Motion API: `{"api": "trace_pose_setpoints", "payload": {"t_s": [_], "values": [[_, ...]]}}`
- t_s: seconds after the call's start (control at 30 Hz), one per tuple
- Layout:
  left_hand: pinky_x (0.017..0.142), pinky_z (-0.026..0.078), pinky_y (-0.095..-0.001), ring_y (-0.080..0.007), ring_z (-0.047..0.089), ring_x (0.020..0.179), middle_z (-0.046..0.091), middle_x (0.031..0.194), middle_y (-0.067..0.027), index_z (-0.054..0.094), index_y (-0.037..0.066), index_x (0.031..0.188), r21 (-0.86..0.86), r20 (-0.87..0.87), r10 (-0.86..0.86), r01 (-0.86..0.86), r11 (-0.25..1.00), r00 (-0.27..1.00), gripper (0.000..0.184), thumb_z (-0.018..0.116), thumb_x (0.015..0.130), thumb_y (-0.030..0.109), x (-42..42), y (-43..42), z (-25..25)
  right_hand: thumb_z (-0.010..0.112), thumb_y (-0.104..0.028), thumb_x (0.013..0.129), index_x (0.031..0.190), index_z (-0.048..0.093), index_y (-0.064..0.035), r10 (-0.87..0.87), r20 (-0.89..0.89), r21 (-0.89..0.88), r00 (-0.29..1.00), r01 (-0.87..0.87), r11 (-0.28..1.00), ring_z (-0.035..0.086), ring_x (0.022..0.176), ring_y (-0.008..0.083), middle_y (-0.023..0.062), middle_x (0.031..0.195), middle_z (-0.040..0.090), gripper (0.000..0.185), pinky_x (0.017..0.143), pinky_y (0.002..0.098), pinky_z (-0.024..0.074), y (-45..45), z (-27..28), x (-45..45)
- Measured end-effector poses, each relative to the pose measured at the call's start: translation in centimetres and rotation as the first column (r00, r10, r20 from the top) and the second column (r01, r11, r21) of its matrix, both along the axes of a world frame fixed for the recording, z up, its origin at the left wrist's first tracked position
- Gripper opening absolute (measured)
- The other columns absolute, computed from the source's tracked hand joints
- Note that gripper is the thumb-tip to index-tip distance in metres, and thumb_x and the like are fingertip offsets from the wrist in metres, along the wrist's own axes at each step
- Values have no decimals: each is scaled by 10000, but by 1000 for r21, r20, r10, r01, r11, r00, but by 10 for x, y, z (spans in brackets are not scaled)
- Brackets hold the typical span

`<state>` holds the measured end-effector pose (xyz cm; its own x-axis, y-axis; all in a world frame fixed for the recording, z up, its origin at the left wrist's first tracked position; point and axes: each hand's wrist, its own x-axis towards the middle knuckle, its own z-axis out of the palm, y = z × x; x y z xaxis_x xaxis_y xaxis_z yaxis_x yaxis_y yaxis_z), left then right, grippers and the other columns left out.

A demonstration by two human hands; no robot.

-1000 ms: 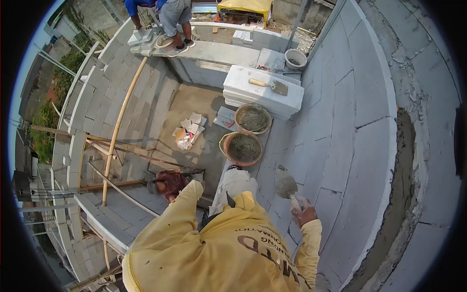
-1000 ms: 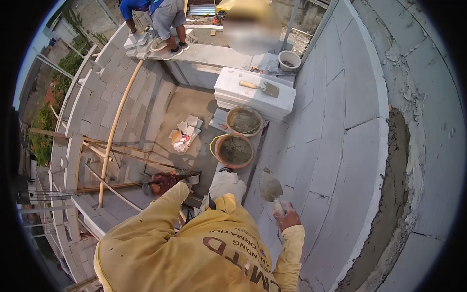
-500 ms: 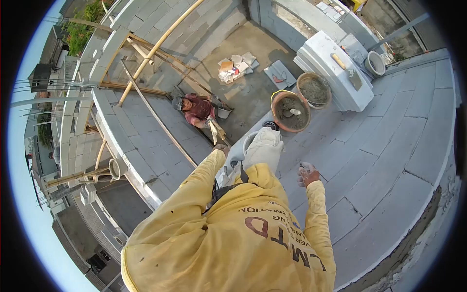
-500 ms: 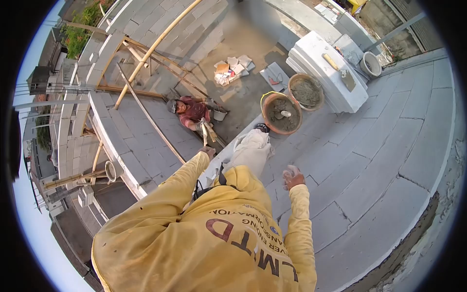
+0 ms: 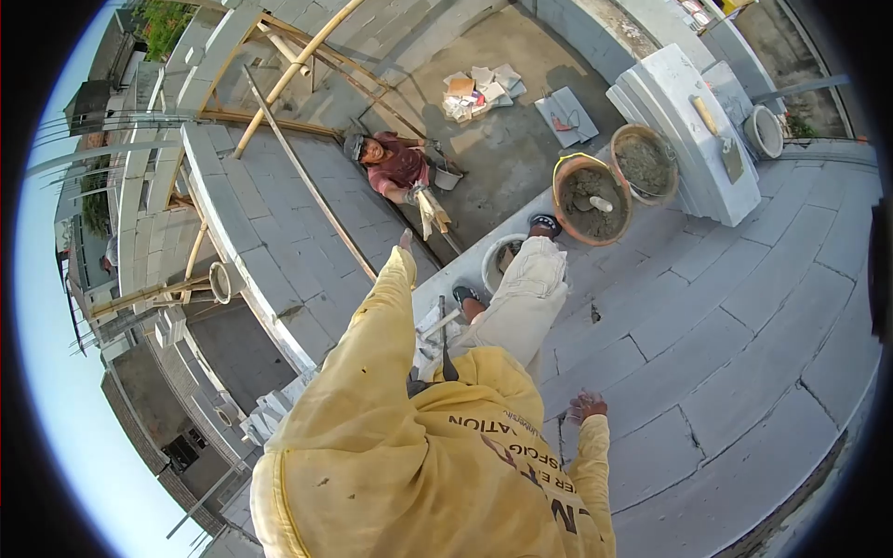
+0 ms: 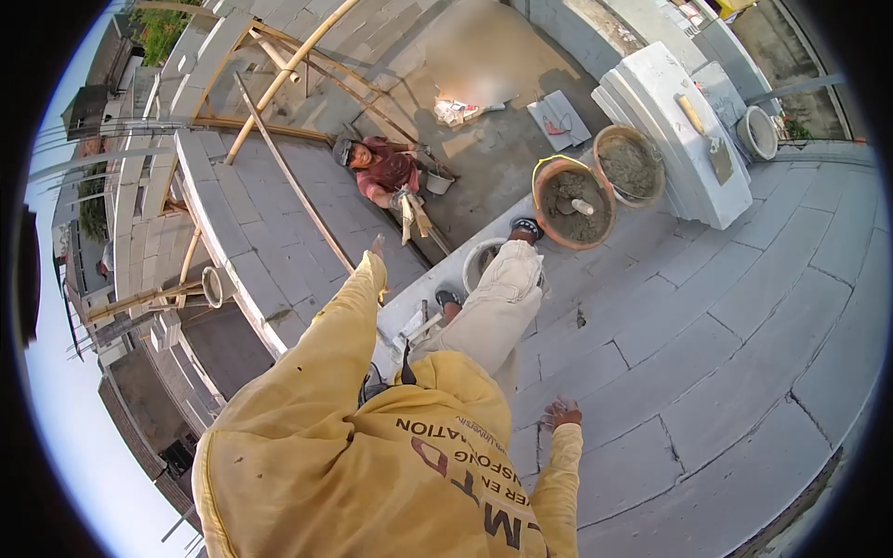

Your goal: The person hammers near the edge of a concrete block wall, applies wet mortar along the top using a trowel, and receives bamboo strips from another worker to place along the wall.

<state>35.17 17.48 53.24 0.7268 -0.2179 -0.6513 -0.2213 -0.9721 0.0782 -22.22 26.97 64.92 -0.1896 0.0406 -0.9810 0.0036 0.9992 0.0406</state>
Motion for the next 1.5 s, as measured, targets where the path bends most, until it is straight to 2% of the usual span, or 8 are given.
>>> {"api": "trace_pose_setpoints", "payload": {"t_s": [0.6, 0.67, 0.8, 0.9, 1.03, 1.2, 1.4, 1.5], "values": [[639, 515, -417, -311, 621, 809, 637, 976, -158, 602, 99, 1056, 67, -231, 172, -160, 985, 958, 461, 663, 816, 489, 7, -115, -200, 636, -392, 904, 1303, 504, -48, 192, 105, -375, 976, -140, 917, 604, 627, 159, 102, 931, 655, 543, 517, 297, 512, -58, -240, 23], [625, 514, -412, -310, 620, 796, 636, 971, -157, 598, 99, 1052, 99, -333, 351, -338, 936, 875, 459, 662, 818, 488, -11, -129, -216, 589, -221, 924, 1283, 526, -31, 199, 128, -497, 971, -111, 860, 596, 649, 133, 78, 925, 652, 410, 545, 279, 514, -115, -254, 62], [598, 514, -402, -307, 619, 771, 633, 962, -157, 591, 98, 1046, 154, -477, 648, -669, 727, 594, 455, 659, 822, 488, -56, -140, -252, 607, -288, 916, 1237, 581, -45, 309, 253, -799, 917, 17, 602, 644, 809, 208, 112, 951, 670, 403, 737, 316, 516, -234, -304, 176], [537, 496, -416, -360, 618, 785, 595, 1045, -176, 554, 117, 1088, 163, -588, 735, -841, 516, 338, 442, 577, 868, 501, -71, -129, -291, 599, -458, 865, 1279, 568, -98, 557, 165, -836, 814, -185, 517, 582, 1106, 370, 236, 1179, 615, 549, 956, 427, 446, -295, -365, 264], [450, 450, -330, -249, 579, 605, 605, 829, -101, 578, 109, 1031, 117, -660, 680, -852, 511, 318, 355, 555, 883, 431, -79, -128, -285, 601, -443, 884, 1289, 570, -100, 723, 57, -647, 688, -526, 551, 524, 1225, 367, 214, 1304, 560, 531, 1047, 425, 406, -270, -430, 349], [370, 381, -259, -137, 440, 398, 544, 610, -4, 592, 88, 937, 236, -765, 629, -848, 474, 138, 250, 552, 880, 328, -51, -112, -294, 663, -344, 857, 1159, 663, -148, 708, 333, -569, 623, -467, 677, 610, 1116, 320, 163, 1200, 640, 361, 953, 417, 490, -283, -371, 343], [507, 526, -339, -220, 624, 575, 682, 808, -90, 620, 52, 1121, -63, -784, 393, -692, 719, 480, 301, 562, 925, 274, -45, -109, -284, 675, -243, 830, 1086, 683, -142, 702, -7, -744, 712, -473, 472, 648, 1006, 339, 169, 1090, 667, 275, 882, 412, 523, -257, -349, 356], [592, 565, -370, -269, 666, 664, 702, 910, -133, 621, 53, 1109, -48, -810, 430, -776, 629, 398, 285, 574, 929, 269, -100, -139, -206, 657, -202, 815, 1043, 675, -102, 562, -83, -869, 823, -336, 363, 626, 996, 371, 201, 1034, 659, 250, 870, 444, 500, -247, -301, 329]]}}
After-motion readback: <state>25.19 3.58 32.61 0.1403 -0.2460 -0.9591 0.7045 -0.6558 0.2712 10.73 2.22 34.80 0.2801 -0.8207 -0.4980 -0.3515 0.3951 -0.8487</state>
